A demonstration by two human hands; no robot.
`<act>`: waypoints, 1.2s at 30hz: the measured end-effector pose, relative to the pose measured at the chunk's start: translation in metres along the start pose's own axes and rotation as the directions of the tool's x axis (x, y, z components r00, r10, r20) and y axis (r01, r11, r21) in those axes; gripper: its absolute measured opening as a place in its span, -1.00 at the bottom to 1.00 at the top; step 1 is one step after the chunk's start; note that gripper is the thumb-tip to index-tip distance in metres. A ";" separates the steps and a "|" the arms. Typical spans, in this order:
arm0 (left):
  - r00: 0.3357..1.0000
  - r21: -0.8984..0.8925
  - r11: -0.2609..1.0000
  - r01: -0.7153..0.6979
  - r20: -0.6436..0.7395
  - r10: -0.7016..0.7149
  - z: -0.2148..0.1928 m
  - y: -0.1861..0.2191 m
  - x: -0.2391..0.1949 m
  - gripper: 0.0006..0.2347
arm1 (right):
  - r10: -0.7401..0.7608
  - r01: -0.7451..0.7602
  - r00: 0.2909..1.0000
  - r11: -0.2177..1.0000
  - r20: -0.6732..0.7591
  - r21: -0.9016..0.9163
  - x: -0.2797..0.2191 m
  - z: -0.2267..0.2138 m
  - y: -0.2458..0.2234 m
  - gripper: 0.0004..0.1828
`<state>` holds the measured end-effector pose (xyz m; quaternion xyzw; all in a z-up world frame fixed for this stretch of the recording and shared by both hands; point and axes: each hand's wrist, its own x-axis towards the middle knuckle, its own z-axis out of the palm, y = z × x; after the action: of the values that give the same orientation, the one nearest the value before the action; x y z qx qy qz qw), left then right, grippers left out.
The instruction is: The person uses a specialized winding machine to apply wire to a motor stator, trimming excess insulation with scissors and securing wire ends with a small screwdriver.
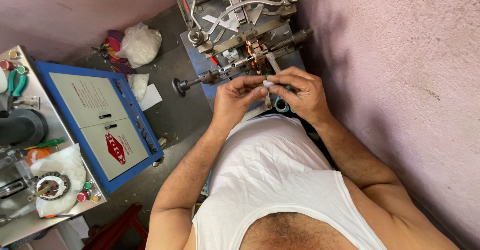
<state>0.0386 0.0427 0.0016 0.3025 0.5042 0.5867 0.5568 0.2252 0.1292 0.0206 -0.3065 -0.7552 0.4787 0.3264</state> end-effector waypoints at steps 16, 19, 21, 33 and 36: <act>0.861 0.824 0.408 -0.394 0.175 0.477 -0.006 0.058 0.039 -0.46 | -0.198 0.176 0.975 0.966 -0.101 -0.189 0.046 -0.006 0.027 -0.79; 0.908 0.766 0.504 -0.399 0.255 0.331 -0.014 0.063 0.048 -0.35 | -0.174 0.153 0.978 0.974 -0.118 -0.167 0.048 0.000 0.029 -0.80; 0.948 0.779 0.542 -0.314 0.232 0.216 -0.017 0.063 0.052 -0.38 | -0.161 0.140 0.978 0.977 -0.129 -0.162 0.049 0.003 0.029 -0.80; 0.965 0.734 0.627 -0.261 0.201 0.167 -0.020 0.056 0.059 -0.39 | -0.306 0.245 0.933 0.926 -0.189 -0.286 0.047 0.014 0.030 -0.78; 0.964 0.728 0.632 -0.266 0.202 0.174 -0.021 0.055 0.059 -0.39 | -0.344 0.283 0.925 0.908 -0.164 -0.309 0.048 0.014 0.031 -0.79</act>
<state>-0.0112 0.1014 0.0338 0.5962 0.6277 0.3725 0.3344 0.1900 0.1699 -0.0035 -0.2732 -0.8151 0.2722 0.4322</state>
